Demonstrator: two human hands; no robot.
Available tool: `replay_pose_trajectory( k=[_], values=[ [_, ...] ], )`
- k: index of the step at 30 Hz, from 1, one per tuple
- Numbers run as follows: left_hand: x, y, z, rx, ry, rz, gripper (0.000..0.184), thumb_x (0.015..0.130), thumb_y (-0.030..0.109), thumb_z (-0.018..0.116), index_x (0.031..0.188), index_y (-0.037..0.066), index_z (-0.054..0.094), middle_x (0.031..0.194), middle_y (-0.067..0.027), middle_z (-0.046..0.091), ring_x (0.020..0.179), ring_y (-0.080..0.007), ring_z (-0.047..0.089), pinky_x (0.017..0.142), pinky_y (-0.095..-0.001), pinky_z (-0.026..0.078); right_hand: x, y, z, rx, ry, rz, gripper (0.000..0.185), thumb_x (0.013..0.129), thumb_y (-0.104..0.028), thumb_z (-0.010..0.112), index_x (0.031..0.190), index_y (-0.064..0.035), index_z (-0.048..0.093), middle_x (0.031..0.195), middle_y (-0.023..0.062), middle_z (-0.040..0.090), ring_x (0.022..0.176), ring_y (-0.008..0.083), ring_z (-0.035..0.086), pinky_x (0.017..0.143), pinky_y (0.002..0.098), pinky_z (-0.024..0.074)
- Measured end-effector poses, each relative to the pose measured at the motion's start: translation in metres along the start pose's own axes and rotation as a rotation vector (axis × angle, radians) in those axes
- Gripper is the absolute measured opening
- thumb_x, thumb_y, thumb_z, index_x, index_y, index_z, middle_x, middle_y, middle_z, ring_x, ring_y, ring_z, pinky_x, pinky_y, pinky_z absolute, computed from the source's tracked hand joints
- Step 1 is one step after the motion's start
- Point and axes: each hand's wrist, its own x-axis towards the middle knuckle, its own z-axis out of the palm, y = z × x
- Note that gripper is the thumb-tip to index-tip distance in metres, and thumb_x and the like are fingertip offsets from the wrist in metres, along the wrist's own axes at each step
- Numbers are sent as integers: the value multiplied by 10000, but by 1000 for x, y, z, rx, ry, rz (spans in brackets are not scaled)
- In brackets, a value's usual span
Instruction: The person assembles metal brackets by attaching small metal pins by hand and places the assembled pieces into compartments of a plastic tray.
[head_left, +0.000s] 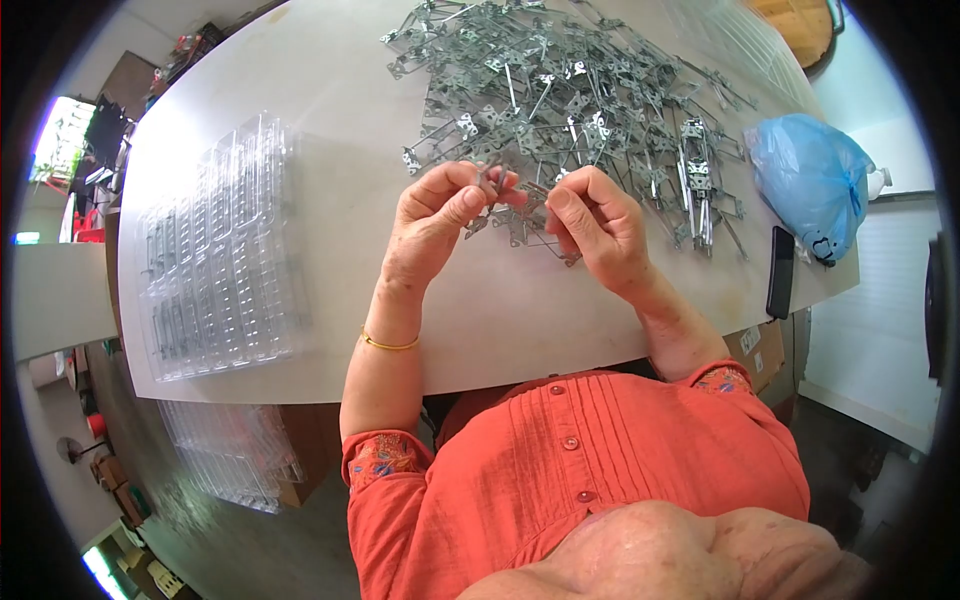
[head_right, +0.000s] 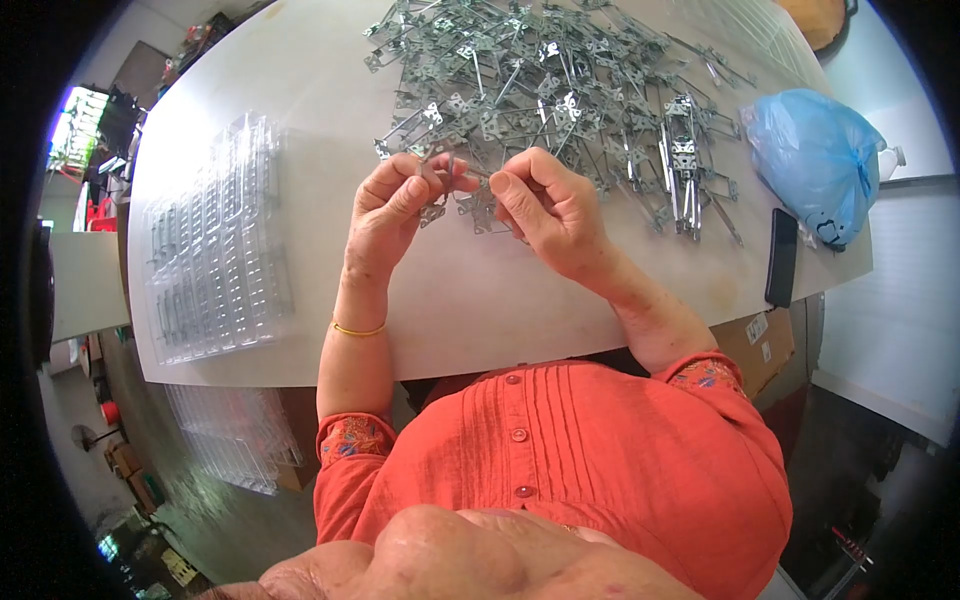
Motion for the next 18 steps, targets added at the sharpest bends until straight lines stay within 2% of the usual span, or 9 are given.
replay_pose_trajectory(
  k=[3,7,10,14,18],
  values=[
    [1,-2,2,-118,8,76,174,1002,137,704,1142,54,643,1166,-86,707,1164,-334,685,1059,-468,509,1,1,1,40,-46,56,156,1063,-190,636,1002,-47,648,843,2,660,664,37,597,587,212,483],
    [1,-4,3,-183,9,133,383,985,136,723,1314,95,532,1246,-110,687,1242,-373,639,1095,-510,486,0,7,6,137,-141,169,170,1058,-192,640,1058,-25,672,1105,92,699,760,80,667,669,243,543],
    [1,-4,1,-215,-35,162,512,979,162,728,1425,120,478,1296,-132,656,1302,-396,602,1138,-535,453,2,13,7,239,-252,287,184,1052,-188,647,1062,-6,669,1257,143,664,835,111,695,713,269,570],
    [2,-2,5,-228,-77,152,651,953,163,759,1504,101,418,1303,-141,662,1337,-379,576,1166,-522,417,3,13,11,342,-251,290,173,1046,-187,658,1057,-16,674,1105,107,700,887,138,703,757,284,576],
    [3,-3,4,-204,-78,161,652,957,138,746,1521,98,421,1352,-159,640,1370,-354,553,1186,-512,396,7,23,3,348,-185,229,157,1045,-186,661,1056,-29,669,950,61,700,863,140,686,764,289,569]
  ],
)
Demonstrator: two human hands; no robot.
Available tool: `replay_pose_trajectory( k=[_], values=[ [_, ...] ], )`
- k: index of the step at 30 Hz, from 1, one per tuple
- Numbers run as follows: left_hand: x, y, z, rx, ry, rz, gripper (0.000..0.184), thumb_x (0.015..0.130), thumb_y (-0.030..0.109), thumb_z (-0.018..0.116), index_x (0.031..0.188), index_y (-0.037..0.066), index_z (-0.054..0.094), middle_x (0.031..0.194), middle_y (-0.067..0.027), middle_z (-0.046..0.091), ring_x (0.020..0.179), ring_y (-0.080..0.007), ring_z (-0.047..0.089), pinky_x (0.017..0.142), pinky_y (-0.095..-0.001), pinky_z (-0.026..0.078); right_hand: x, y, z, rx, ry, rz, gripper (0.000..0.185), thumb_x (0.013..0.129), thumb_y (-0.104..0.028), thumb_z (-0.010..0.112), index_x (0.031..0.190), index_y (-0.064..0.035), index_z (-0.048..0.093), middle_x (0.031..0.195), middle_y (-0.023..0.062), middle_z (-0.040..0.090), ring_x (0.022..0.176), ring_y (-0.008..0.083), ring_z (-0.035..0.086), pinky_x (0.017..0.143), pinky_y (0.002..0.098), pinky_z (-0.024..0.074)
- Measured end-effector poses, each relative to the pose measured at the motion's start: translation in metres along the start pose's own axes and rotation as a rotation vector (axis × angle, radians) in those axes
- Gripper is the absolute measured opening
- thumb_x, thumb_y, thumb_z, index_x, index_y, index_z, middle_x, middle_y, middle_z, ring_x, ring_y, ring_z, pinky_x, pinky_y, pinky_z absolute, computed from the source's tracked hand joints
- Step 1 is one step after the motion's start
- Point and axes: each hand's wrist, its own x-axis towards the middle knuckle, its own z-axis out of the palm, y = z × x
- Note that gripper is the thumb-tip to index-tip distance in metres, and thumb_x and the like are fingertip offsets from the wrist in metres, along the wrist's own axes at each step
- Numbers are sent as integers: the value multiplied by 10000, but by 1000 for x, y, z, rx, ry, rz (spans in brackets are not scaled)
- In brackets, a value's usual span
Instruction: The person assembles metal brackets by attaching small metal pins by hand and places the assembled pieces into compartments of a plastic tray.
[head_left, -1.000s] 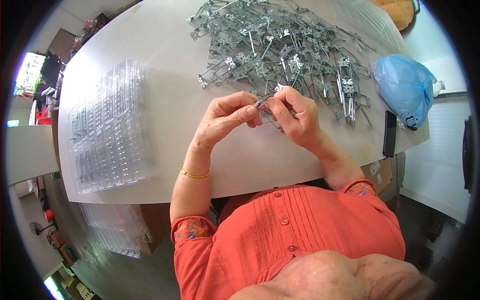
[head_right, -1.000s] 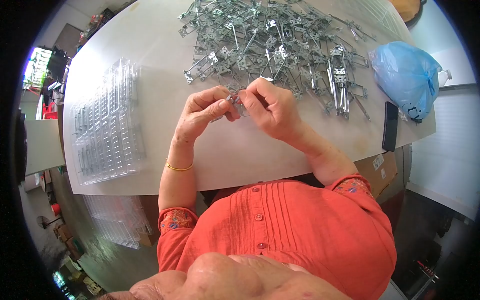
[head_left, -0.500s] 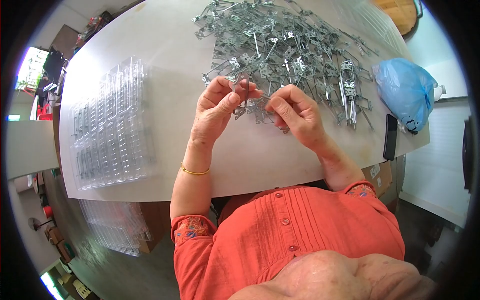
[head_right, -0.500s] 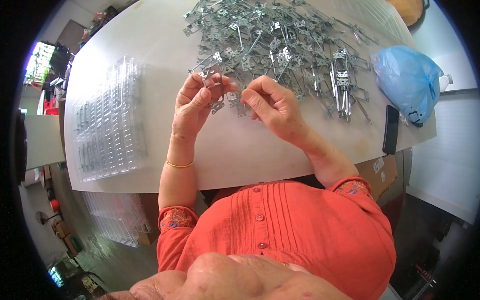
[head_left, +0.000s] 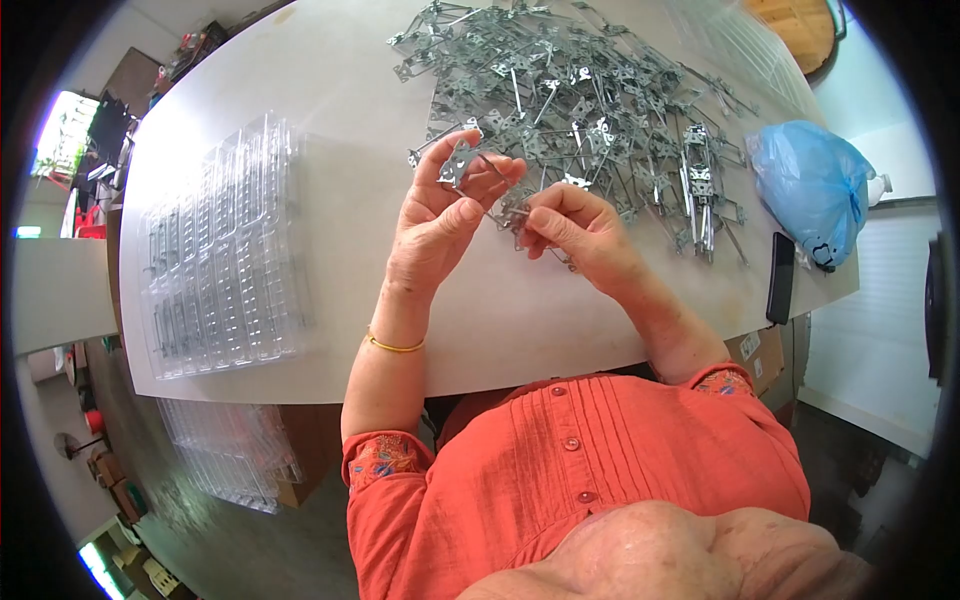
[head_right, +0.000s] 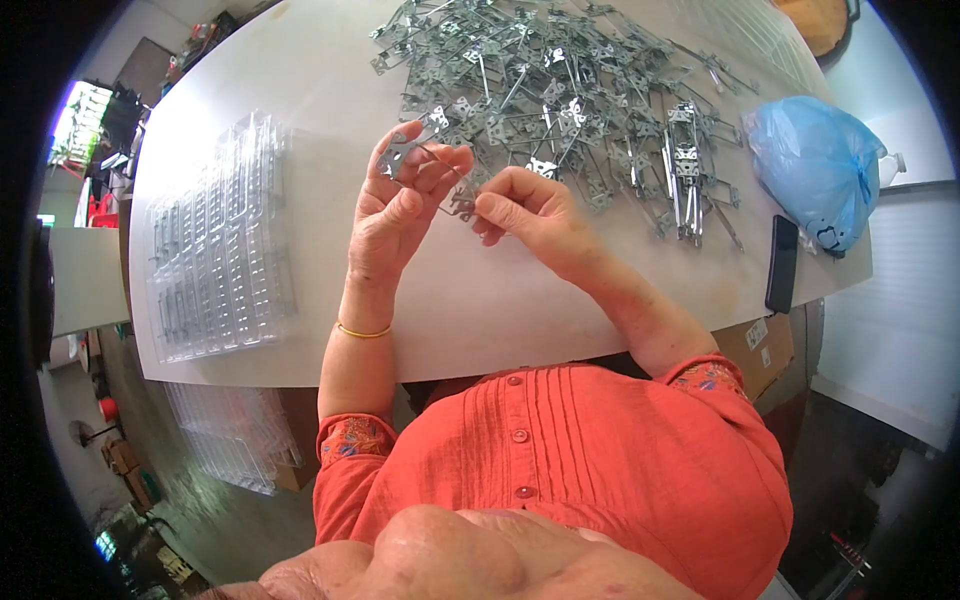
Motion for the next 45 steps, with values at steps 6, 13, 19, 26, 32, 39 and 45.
replay_pose_trajectory(
  k=[6,13,19,26,32,39,45],
  values=[
    [0,0,2,-30,26,-24,540,971,99,715,1461,79,491,1430,-178,594,1384,-348,541,1175,-514,423,-2,-8,-3,-34,114,-150,123,1050,-157,647,1060,-34,652,905,42,684,816,116,659,745,279,558],
    [0,-3,2,91,2,-83,474,1016,69,634,1464,75,479,1467,-217,555,1367,-371,554,1099,-514,517,0,-18,-8,-175,178,-296,94,1058,-131,624,1039,-39,629,896,25,656,776,90,641,700,265,545],
    [-2,-1,6,123,-11,-165,428,1056,142,584,1457,36,475,1435,-296,554,1321,-423,584,1014,-505,584,1,-17,-9,-215,206,-342,98,1058,-127,618,1012,-41,611,873,15,646,758,79,632,685,255,537],
    [-2,1,5,96,53,-235,532,1113,385,446,1424,-46,481,1388,-295,591,1266,-445,621,941,-492,624,2,-17,-10,-230,198,-320,81,1058,-116,611,1021,-44,608,854,14,648,756,79,636,688,250,532],
    [-2,5,5,133,77,-279,493,1119,337,441,1386,-69,520,1312,-265,650,1149,-409,694,830,-428,656,4,-15,-15,-237,183,-332,77,1048,-115,634,1027,-43,614,956,31,660,798,82,647,721,253,546],
    [-2,4,5,124,91,-284,463,1113,281,461,1393,-82,521,1300,-265,658,1103,-379,712,756,-400,657,4,-15,-13,-202,200,-322,67,1036,-99,654,1036,-37,629,1087,50,648,846,87,654,746,254,559],
    [-3,3,1,105,60,-287,511,1083,334,525,1377,-84,537,1281,-267,663,1045,-367,721,700,-387,650,5,-14,-18,-189,154,-354,56,1037,-81,647,1038,-28,628,1086,55,648,847,86,652,749,247,558]
  ],
)
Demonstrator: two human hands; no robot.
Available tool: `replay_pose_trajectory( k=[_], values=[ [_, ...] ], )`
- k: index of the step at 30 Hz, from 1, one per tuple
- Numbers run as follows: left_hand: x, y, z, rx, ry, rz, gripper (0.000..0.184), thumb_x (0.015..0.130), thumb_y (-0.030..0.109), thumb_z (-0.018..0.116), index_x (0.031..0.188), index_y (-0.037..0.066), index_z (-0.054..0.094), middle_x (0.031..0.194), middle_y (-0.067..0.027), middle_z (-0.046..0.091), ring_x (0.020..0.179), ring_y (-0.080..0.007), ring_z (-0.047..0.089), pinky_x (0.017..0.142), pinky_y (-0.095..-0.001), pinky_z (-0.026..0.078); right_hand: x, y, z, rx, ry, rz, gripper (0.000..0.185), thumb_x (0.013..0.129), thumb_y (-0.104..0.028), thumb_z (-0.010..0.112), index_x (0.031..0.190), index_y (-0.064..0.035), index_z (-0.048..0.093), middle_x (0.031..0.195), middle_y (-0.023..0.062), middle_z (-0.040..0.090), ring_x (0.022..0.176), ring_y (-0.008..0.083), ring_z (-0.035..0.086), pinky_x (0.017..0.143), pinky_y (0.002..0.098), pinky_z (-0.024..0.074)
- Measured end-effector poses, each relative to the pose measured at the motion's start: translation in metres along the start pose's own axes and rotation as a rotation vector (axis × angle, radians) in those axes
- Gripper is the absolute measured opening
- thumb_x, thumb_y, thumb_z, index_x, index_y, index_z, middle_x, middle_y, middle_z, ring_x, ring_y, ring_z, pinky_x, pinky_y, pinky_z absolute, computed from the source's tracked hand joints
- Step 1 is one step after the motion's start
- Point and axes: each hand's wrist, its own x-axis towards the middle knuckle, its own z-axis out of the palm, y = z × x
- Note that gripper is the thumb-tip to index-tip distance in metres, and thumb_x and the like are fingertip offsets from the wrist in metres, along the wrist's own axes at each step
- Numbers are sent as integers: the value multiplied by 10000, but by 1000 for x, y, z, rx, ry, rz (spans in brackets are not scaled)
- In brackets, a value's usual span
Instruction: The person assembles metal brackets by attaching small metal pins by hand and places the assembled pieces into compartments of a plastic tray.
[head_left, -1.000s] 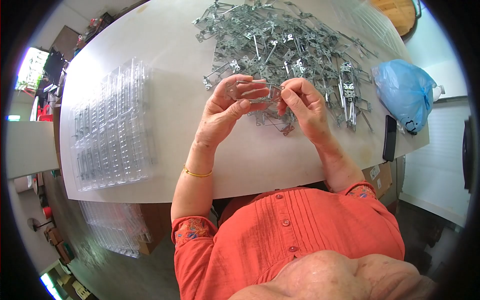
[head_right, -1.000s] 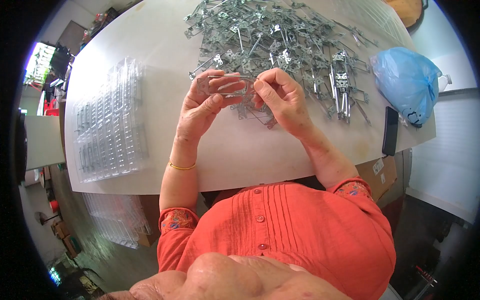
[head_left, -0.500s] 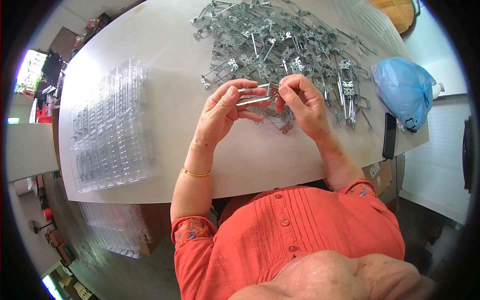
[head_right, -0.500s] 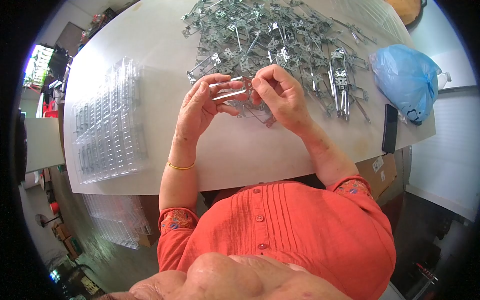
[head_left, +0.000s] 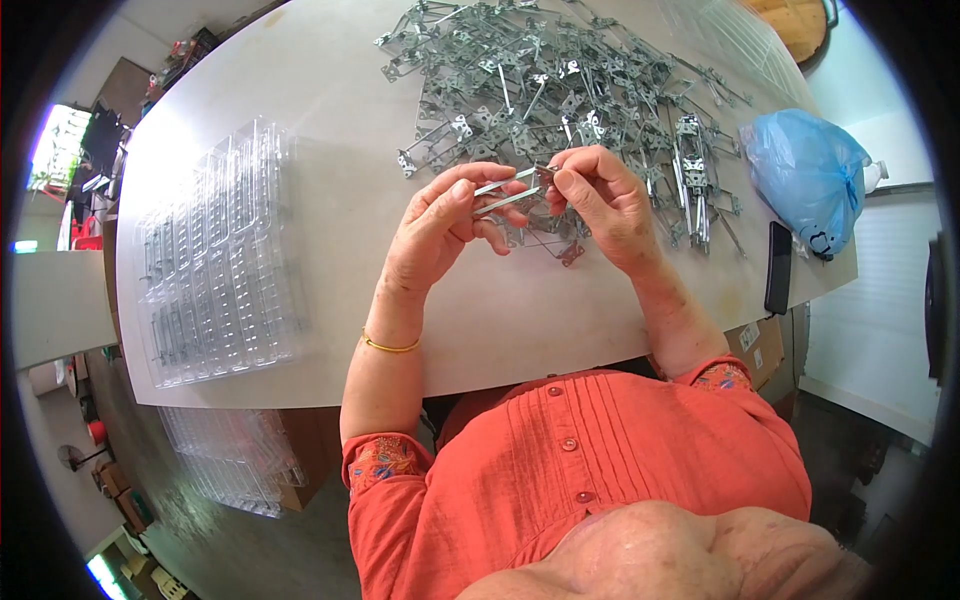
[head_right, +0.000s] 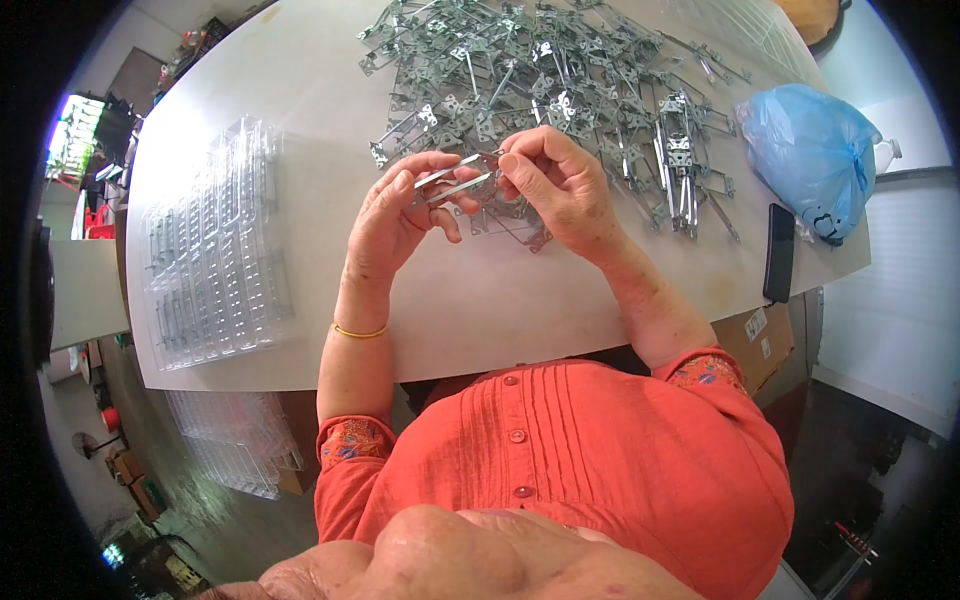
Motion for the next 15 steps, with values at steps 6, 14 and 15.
replay_pose_trajectory(
  k=[6,14,15],
  values=[
    [-2,5,-5,50,-35,-82,422,1061,346,592,1253,-26,640,1165,-175,718,945,-256,728,643,-326,609,0,1,-4,-14,-41,-14,55,1036,-76,648,1035,-23,631,1094,54,650,844,76,644,753,236,550],
    [-3,10,13,162,22,-216,325,1077,311,564,1057,-2,649,1033,-205,727,662,-169,633,492,-244,446,-1,-5,2,-58,-25,20,63,1037,-92,656,1019,-35,635,1040,22,645,813,53,619,728,214,527],
    [-3,8,11,149,38,-202,315,1081,301,558,1052,0,648,1021,-199,728,652,-161,619,491,-242,440,0,-4,3,-65,3,-1,63,1038,-95,656,1014,-40,635,1011,12,641,799,47,606,716,210,515]
  ],
)
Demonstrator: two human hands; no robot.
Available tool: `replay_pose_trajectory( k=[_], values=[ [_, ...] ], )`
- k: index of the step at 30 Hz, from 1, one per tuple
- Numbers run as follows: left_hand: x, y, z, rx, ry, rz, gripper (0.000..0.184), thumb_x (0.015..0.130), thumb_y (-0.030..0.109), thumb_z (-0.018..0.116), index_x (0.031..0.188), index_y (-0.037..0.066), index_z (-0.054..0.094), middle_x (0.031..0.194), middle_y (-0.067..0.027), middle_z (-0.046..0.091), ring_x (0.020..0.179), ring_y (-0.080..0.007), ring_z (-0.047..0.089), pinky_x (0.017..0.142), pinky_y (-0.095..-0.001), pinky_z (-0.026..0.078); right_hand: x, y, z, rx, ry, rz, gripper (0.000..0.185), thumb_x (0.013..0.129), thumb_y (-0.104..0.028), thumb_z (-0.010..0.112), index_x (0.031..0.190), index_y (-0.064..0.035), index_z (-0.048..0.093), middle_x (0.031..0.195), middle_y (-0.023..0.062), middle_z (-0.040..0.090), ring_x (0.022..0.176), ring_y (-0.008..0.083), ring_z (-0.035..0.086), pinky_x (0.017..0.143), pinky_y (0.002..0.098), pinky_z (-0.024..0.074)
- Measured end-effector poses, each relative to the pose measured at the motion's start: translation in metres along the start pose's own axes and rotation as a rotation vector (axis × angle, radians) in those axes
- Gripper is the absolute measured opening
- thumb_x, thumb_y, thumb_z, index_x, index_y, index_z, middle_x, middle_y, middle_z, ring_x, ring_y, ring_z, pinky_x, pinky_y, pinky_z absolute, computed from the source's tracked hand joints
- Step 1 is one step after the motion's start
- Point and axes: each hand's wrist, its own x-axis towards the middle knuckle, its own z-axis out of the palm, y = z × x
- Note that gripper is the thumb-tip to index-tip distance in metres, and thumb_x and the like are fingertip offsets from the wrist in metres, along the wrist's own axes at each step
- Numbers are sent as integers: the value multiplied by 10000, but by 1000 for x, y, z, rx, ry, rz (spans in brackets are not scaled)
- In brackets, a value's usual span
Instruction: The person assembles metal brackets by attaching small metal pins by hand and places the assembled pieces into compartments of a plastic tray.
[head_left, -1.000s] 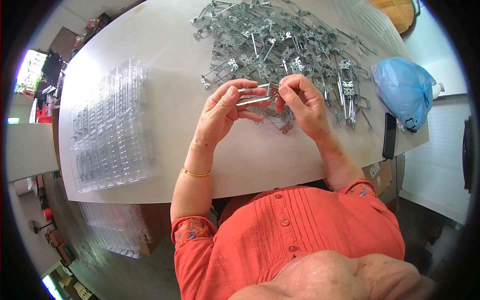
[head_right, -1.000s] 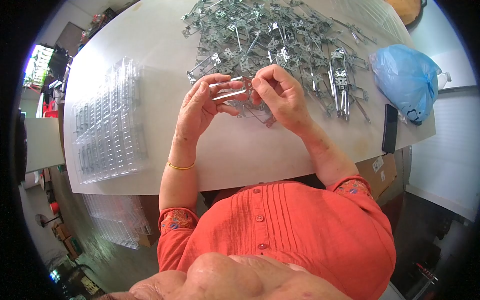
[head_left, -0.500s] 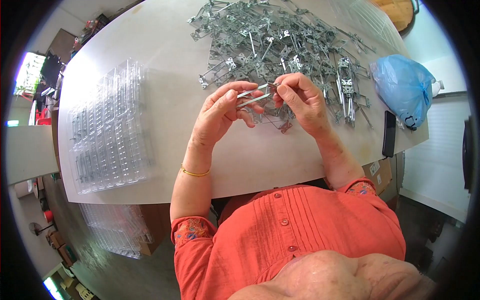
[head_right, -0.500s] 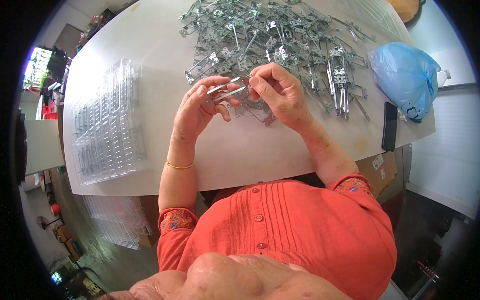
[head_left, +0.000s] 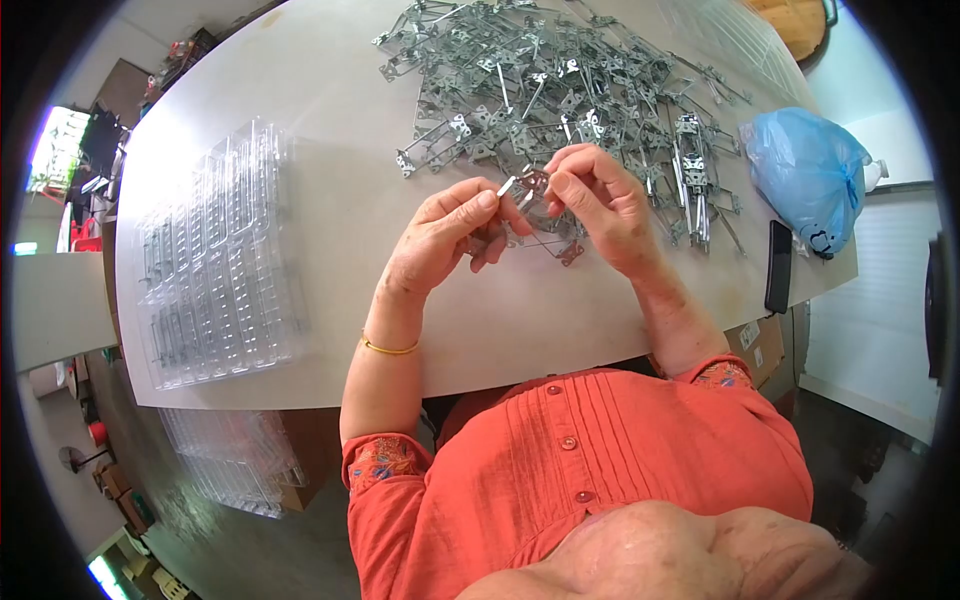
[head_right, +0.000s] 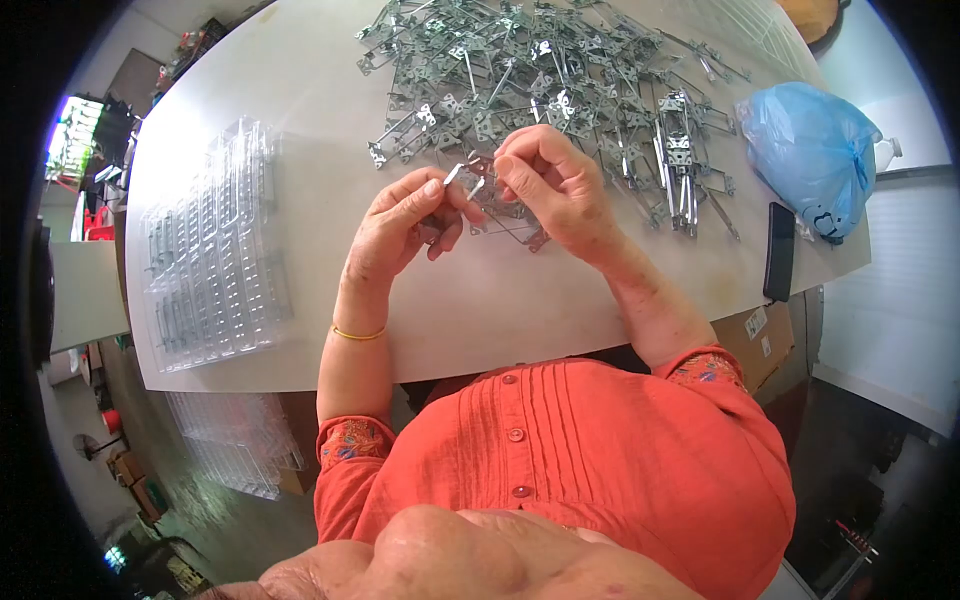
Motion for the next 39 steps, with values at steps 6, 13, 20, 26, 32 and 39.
replay_pose_trajectory(
  k=[6,13,20,26,32,39],
  values=[
    [1,-1,-4,-15,36,55,296,1086,294,573,1000,34,684,974,-99,738,653,-89,597,517,-221,439,-3,1,-3,-165,34,-16,77,1023,-92,675,960,-67,640,844,-59,577,737,9,514,645,197,425],
    [1,-4,-3,99,29,67,281,1085,255,574,1010,13,696,992,-110,739,651,-95,584,527,-227,445,-5,-4,1,-256,66,0,74,1011,-84,684,956,-61,642,759,-62,576,676,-4,498,590,194,412],
    [2,-6,-2,177,52,78,281,1088,251,573,1008,11,694,1002,-114,741,658,-91,585,533,-229,451,-7,-6,5,-336,58,15,56,1029,-105,662,1006,-60,638,679,-44,600,603,1,530,517,216,411],
    [1,-2,0,416,63,47,281,1082,254,595,1031,10,724,878,-19,670,651,-60,536,566,-225,443,-10,-18,12,-339,40,113,180,1067,-177,610,1204,-61,605,667,-9,627,567,26,542,511,221,419],
    [2,-7,8,574,39,158,216,1071,214,610,1048,37,733,858,24,639,673,-56,523,590,-225,443,-8,-18,11,-155,-29,253,287,1091,-277,575,1275,-58,591,687,5,653,555,49,578,494,224,441],
    [2,-6,5,703,22,208,174,1034,162,655,1036,6,732,929,-3,650,732,-80,541,648,-253,456,-6,-13,3,-24,-93,351,261,1089,-300,583,1201,-68,630,688,3,646,549,51,576,489,214,447]
  ],
)
